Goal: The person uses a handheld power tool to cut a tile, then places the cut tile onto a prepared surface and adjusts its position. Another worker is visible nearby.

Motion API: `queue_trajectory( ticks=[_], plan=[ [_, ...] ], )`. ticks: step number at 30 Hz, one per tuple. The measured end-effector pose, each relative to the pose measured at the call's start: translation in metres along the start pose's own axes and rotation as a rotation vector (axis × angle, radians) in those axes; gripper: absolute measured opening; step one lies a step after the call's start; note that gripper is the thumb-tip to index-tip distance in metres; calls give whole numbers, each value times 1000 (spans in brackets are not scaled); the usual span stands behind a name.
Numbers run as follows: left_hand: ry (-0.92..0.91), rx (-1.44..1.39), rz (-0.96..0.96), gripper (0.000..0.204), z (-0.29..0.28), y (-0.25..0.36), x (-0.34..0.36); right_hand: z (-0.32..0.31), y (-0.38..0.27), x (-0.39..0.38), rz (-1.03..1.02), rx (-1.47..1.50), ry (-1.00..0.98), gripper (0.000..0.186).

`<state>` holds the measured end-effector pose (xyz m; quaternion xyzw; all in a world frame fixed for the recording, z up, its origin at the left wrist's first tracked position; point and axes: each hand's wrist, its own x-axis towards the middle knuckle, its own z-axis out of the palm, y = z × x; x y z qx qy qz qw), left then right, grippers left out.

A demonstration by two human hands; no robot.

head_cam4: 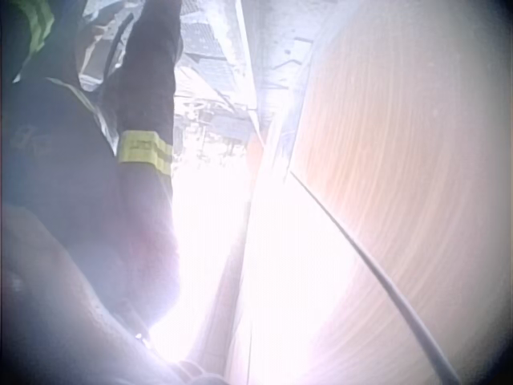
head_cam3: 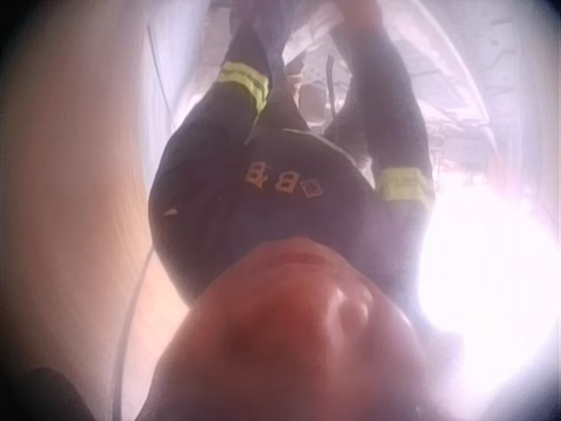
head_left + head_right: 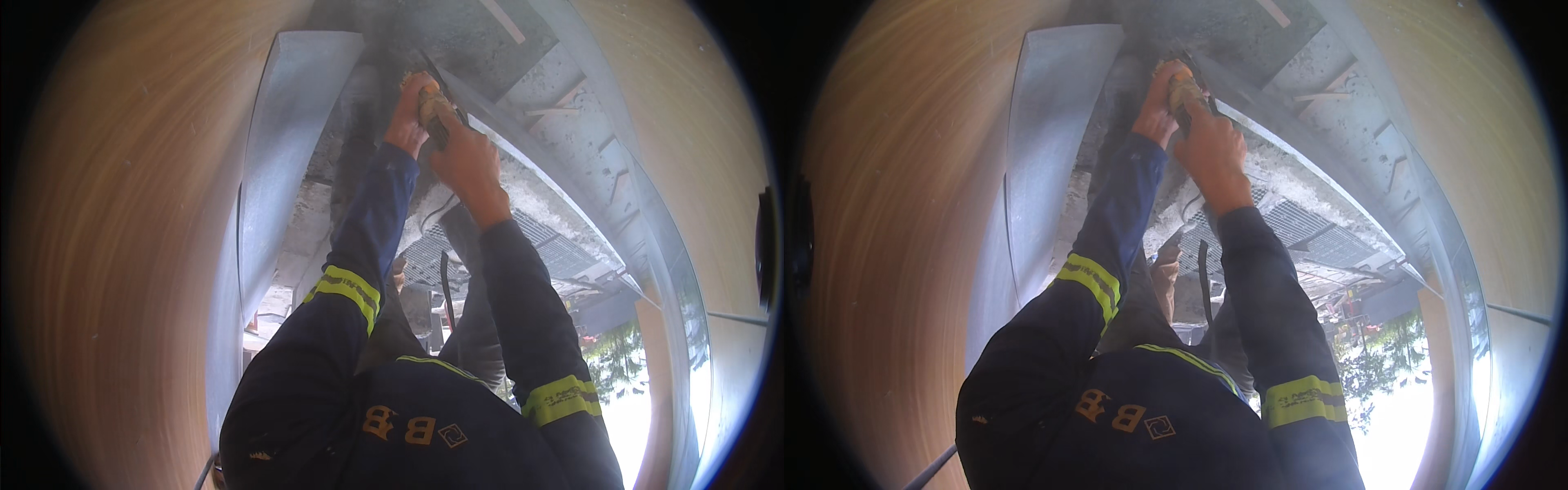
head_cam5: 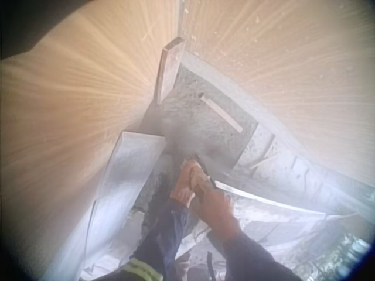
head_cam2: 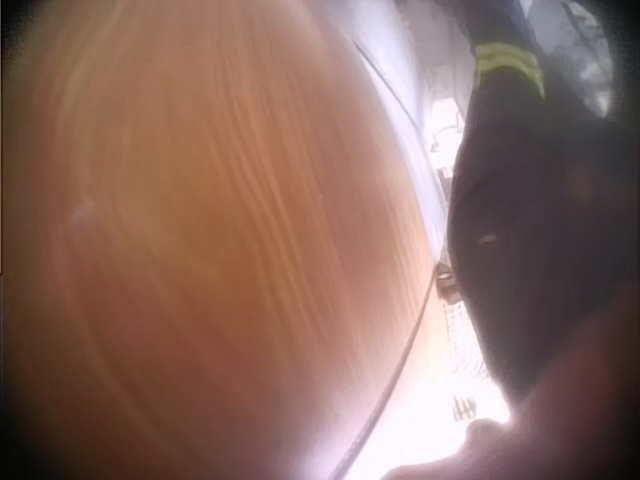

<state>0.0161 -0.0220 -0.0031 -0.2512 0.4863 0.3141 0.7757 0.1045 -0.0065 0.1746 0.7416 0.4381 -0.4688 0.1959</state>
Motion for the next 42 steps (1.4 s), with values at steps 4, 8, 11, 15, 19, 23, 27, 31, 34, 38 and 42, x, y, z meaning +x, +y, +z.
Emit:
queue_trajectory(
  ticks=[4, 8, 11, 15, 19, 23, 27, 31, 34, 38, 42],
  plan=[
    [-5, 26, -22, 27, 10, 0, -14, -4, 3, -13, -6, 25, 11, 81],
    [-44, 28, -15, 27, 9, 1, -17, -12, -3, -19, -9, 9, 4, 80],
    [-13, 40, -24, 30, 11, 0, -19, -11, -1, -22, -15, 5, 17, 80],
    [-44, 33, 2, 38, 8, -2, -18, -9, 0, -26, -37, 15, 39, 79],
    [-21, 58, 4, 40, 6, -3, -18, -9, 1, -26, -34, 30, 24, 79],
    [5, 60, -7, 36, 11, 0, -17, -8, 1, -19, -24, 32, 4, 79],
    [25, 30, -28, 29, 15, 1, -15, -3, 3, -9, -12, 5, 5, 80],
    [45, 16, -14, 29, 6, -1, -5, -1, 2, -2, -1, -5, -5, 79],
    [-6, -40, -3, 28, -4, -3, 6, 4, 3, 2, -22, 2, 17, 78],
    [-1, -34, -24, 27, -5, -6, 9, -1, 1, 3, 7, 3, -6, 77],
    [23, -65, -25, 35, -8, -5, 15, -1, 1, 5, 2, -2, -9, 77]
  ],
)
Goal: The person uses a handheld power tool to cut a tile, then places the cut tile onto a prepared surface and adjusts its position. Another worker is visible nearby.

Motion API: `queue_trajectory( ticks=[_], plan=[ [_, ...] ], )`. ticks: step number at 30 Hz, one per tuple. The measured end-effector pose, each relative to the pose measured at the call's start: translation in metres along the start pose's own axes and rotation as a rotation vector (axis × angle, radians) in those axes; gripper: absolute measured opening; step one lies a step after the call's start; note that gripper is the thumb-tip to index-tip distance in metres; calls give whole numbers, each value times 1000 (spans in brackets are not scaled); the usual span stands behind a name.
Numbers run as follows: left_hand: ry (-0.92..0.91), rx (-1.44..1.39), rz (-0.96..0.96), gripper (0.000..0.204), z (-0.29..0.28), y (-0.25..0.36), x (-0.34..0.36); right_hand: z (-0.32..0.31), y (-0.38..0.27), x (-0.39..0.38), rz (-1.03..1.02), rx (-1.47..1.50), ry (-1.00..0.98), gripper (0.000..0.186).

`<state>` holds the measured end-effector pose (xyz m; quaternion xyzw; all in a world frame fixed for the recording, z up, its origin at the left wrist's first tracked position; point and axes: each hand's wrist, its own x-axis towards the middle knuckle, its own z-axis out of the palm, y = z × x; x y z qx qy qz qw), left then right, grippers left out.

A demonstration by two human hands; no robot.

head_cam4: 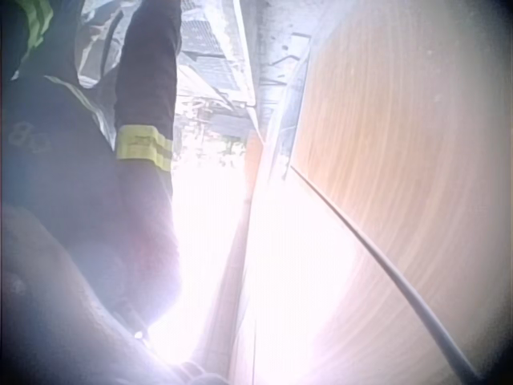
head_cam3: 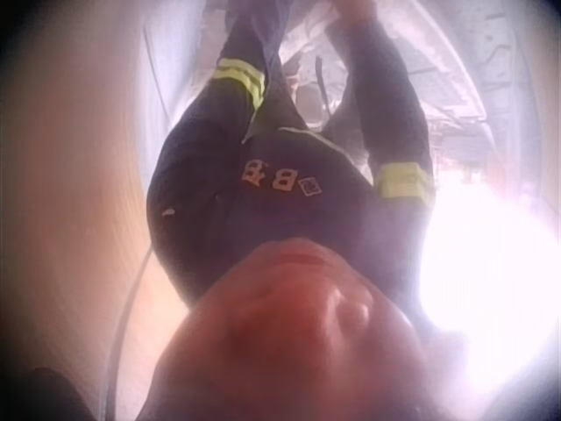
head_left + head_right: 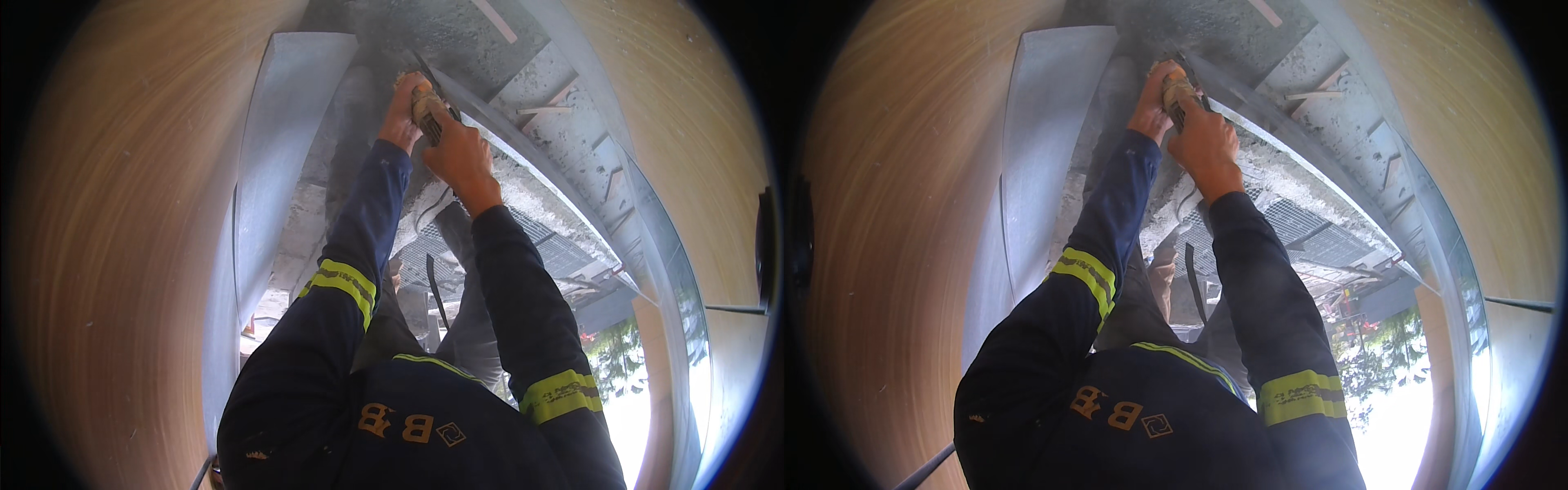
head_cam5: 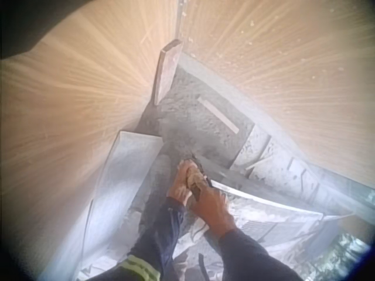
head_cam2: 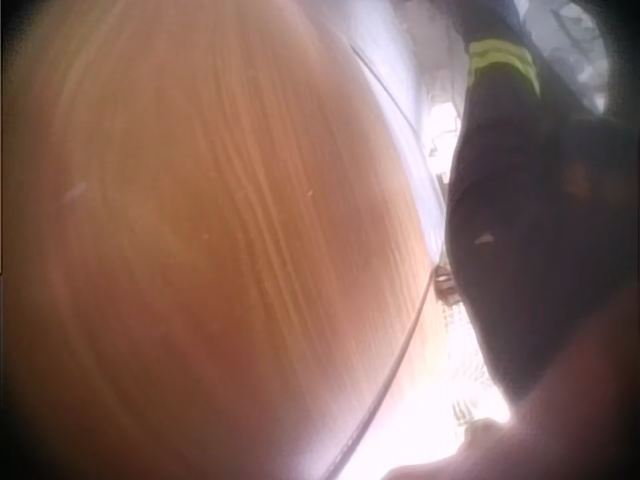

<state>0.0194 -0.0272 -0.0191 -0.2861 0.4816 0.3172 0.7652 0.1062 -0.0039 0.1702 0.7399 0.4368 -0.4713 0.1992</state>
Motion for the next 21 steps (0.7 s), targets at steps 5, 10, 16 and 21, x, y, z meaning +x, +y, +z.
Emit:
queue_trajectory(
  ticks=[5, 10, 16, 21],
  plan=[
    [-33, 26, 15, 27, 4, -1, -9, 1, 1, -5, -13, 6, 14, 77],
    [-144, 39, -30, 26, 13, 1, -28, -3, 2, -25, -15, 18, 32, 77],
    [-115, 39, 37, 41, 10, -1, -31, -12, -3, -33, -23, 6, 17, 78],
    [-77, 47, -1, 34, 16, -1, -39, -12, 0, -37, -27, 12, 24, 79]
  ],
)
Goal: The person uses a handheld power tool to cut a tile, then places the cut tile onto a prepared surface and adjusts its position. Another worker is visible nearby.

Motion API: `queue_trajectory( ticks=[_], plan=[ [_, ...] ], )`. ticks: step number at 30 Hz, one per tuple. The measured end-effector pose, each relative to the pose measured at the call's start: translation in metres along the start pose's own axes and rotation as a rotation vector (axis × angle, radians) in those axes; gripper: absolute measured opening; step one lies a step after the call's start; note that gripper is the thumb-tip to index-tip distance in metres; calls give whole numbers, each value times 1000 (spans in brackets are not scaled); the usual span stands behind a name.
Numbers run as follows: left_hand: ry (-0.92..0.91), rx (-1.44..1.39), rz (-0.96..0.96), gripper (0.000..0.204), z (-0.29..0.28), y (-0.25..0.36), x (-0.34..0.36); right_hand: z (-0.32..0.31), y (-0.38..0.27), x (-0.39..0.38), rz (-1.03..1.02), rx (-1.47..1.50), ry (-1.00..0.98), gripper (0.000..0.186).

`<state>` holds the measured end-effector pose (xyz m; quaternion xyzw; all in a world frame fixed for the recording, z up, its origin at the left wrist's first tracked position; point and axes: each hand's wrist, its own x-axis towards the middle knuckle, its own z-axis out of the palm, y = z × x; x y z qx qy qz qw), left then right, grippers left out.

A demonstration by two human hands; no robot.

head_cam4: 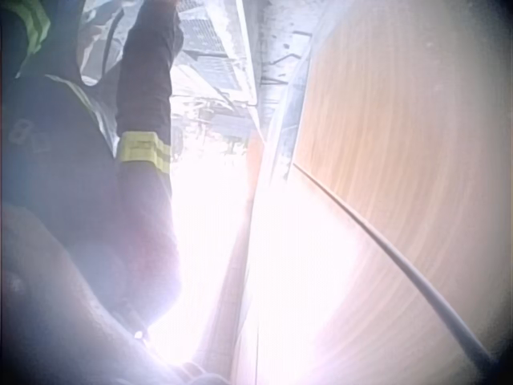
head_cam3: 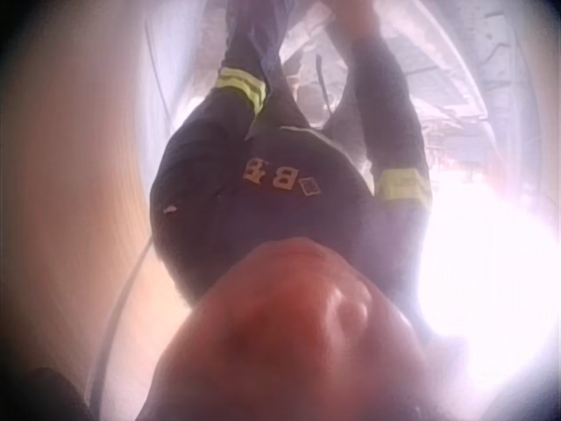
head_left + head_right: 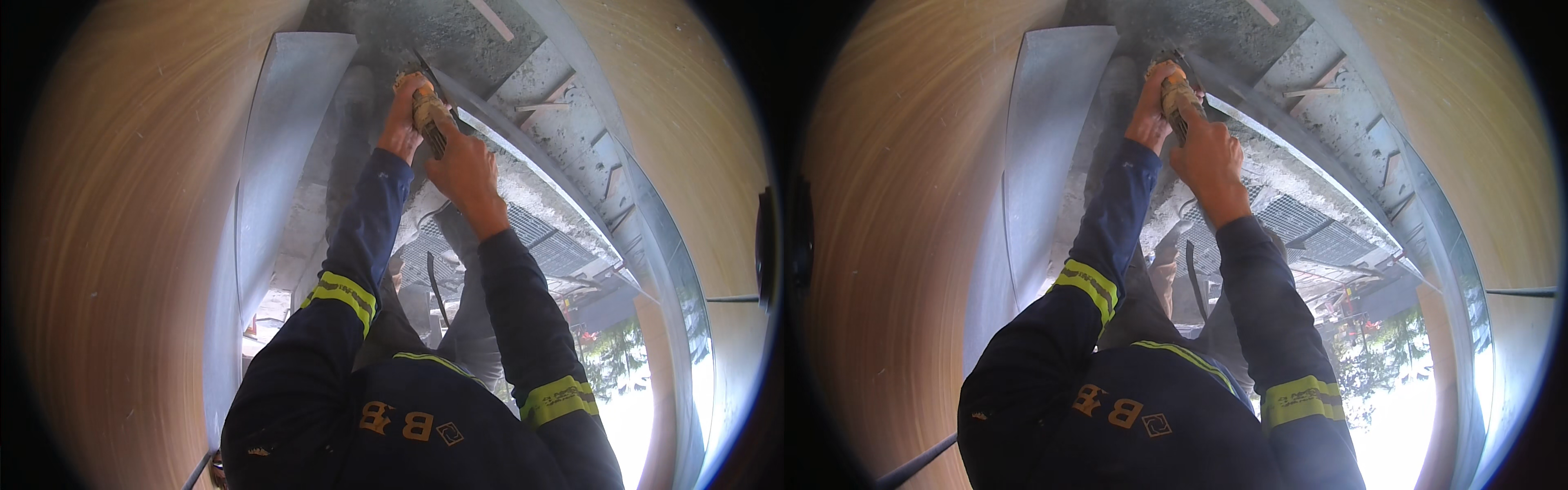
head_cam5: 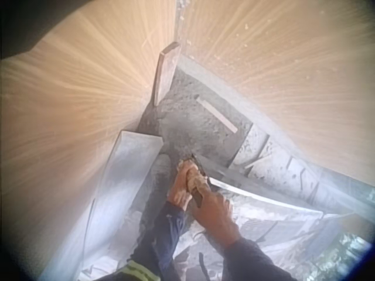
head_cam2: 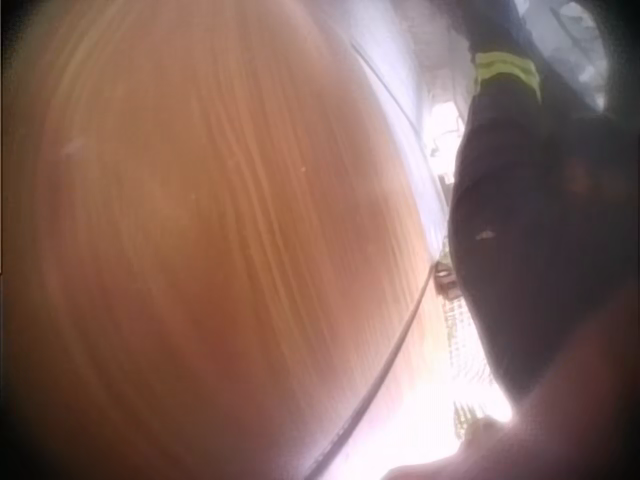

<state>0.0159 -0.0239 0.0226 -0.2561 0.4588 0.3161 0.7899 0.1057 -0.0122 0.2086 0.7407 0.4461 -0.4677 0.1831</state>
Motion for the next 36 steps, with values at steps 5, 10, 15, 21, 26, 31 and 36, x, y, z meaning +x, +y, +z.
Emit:
queue_trajectory(
  ticks=[5, 10, 15, 21, 26, 31, 36],
  plan=[
    [9, 17, -14, 30, 11, 2, -13, -2, 1, -4, 2, -9, 5, 80],
    [-4, 15, 6, 30, 4, 2, -10, -8, -5, -8, -4, 9, 0, 80],
    [-1, 20, -29, 30, 3, 1, -7, 1, 2, -1, -8, -5, 2, 80],
    [10, 3, 20, 35, 3, -1, -1, 4, 5, 9, -10, -6, -3, 81],
    [73, -32, 6, 36, -3, -2, 9, 3, 1, 15, 5, -11, -24, 83],
    [13, -22, -11, 34, -5, 0, 10, 8, 3, 21, 35, -26, -51, 85],
    [-17, -11, 6, 29, -6, -1, 10, 8, 4, 24, 35, -47, -69, 87]
  ],
)
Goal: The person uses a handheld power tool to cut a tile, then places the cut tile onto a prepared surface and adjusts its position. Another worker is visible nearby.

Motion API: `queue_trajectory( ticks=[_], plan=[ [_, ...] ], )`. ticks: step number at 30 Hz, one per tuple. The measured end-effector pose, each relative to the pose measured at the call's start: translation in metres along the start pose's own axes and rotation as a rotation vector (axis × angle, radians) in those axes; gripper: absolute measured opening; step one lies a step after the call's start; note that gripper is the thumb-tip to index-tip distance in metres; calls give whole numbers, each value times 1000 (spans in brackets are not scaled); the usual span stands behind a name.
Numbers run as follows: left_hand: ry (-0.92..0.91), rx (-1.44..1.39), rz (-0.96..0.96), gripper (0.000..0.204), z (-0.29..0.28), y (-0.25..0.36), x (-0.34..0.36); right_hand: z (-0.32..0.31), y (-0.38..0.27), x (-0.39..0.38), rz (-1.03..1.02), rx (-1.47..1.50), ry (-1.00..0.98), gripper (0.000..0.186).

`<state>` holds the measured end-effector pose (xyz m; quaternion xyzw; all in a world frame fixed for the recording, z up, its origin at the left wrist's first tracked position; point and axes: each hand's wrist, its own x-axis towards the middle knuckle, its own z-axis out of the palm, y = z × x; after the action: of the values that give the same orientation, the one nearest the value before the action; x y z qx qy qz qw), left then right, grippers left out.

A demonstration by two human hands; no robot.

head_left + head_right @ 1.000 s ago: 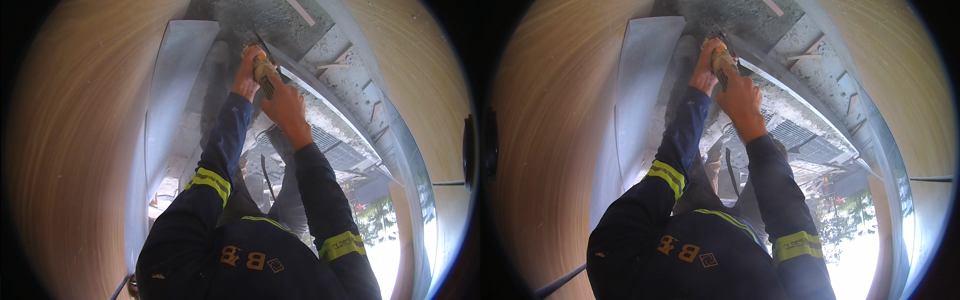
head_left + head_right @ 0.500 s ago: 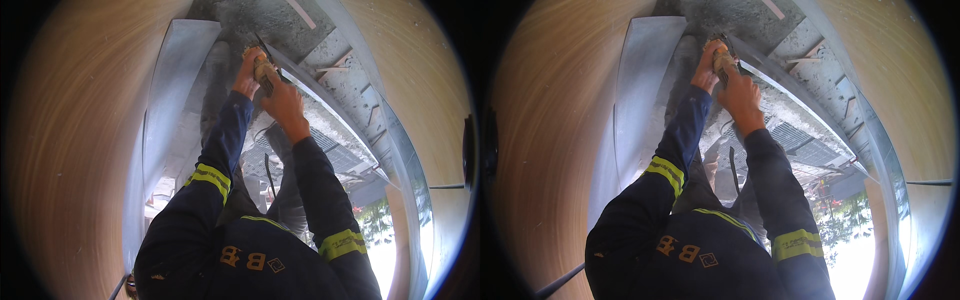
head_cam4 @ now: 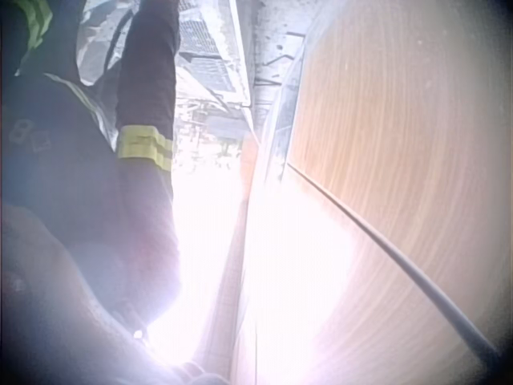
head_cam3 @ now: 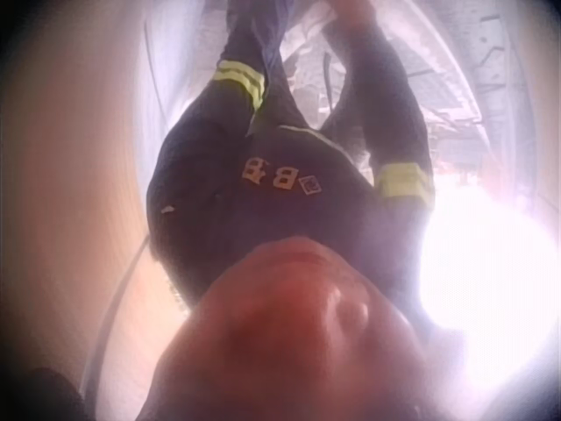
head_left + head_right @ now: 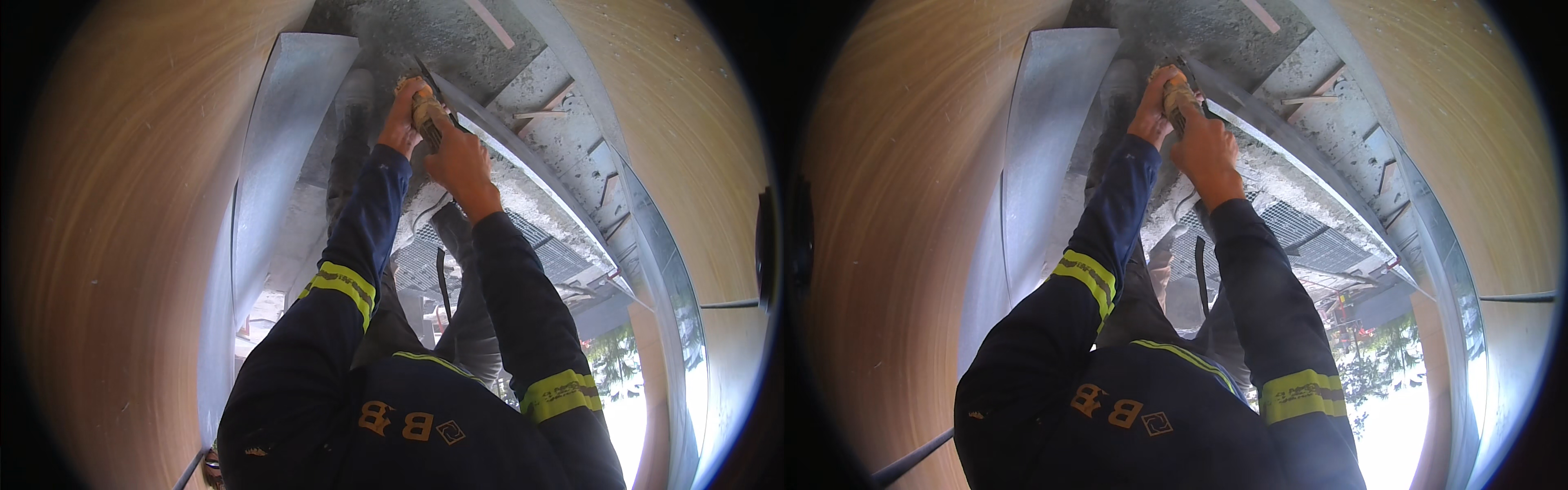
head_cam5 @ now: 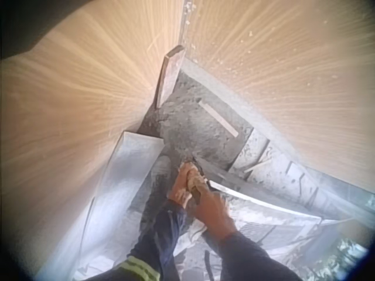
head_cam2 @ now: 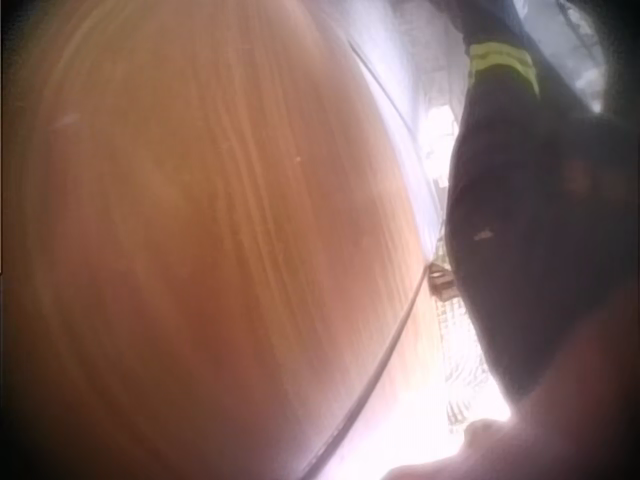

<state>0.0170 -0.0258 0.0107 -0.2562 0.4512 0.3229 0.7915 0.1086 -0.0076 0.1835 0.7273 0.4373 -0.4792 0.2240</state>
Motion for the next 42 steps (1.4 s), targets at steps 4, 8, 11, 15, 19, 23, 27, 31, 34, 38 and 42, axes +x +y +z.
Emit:
queue_trajectory(
  ticks=[4, 8, 11, 15, 19, 23, 27, 31, 34, 38, 42],
  plan=[
    [17, -13, 25, 27, -13, -1, 9, 3, -1, 1, -26, 5, 11, 86],
    [18, 7, 23, 29, 3, -2, -7, -6, -2, -14, -32, 24, 46, 82],
    [11, 7, 16, 30, 15, -1, -18, -7, 1, -23, -46, 25, 68, 79],
    [10, 16, -4, 30, 15, 0, -22, -9, 1, -29, -73, 23, 80, 79],
    [21, 28, 22, 30, 16, -2, -25, -10, 2, -32, -74, 16, 75, 79],
    [20, 27, 10, 30, 17, -3, -28, -10, 3, -35, -63, 19, 85, 79],
    [20, 25, 3, 39, 16, -3, -29, -10, 2, -39, -65, 44, 80, 81],
    [7, 60, 11, 43, 20, -2, -35, -12, 3, -41, -61, 28, 77, 81],
    [22, 51, 5, 30, 24, -1, -39, -11, 3, -42, -59, 24, 93, 81],
    [-13, 30, 48, 31, 25, -2, -40, -12, 2, -42, -50, 30, 70, 82],
    [29, 22, 44, 31, 21, -4, -31, -8, 5, -32, -53, 11, 64, 82]
  ],
)
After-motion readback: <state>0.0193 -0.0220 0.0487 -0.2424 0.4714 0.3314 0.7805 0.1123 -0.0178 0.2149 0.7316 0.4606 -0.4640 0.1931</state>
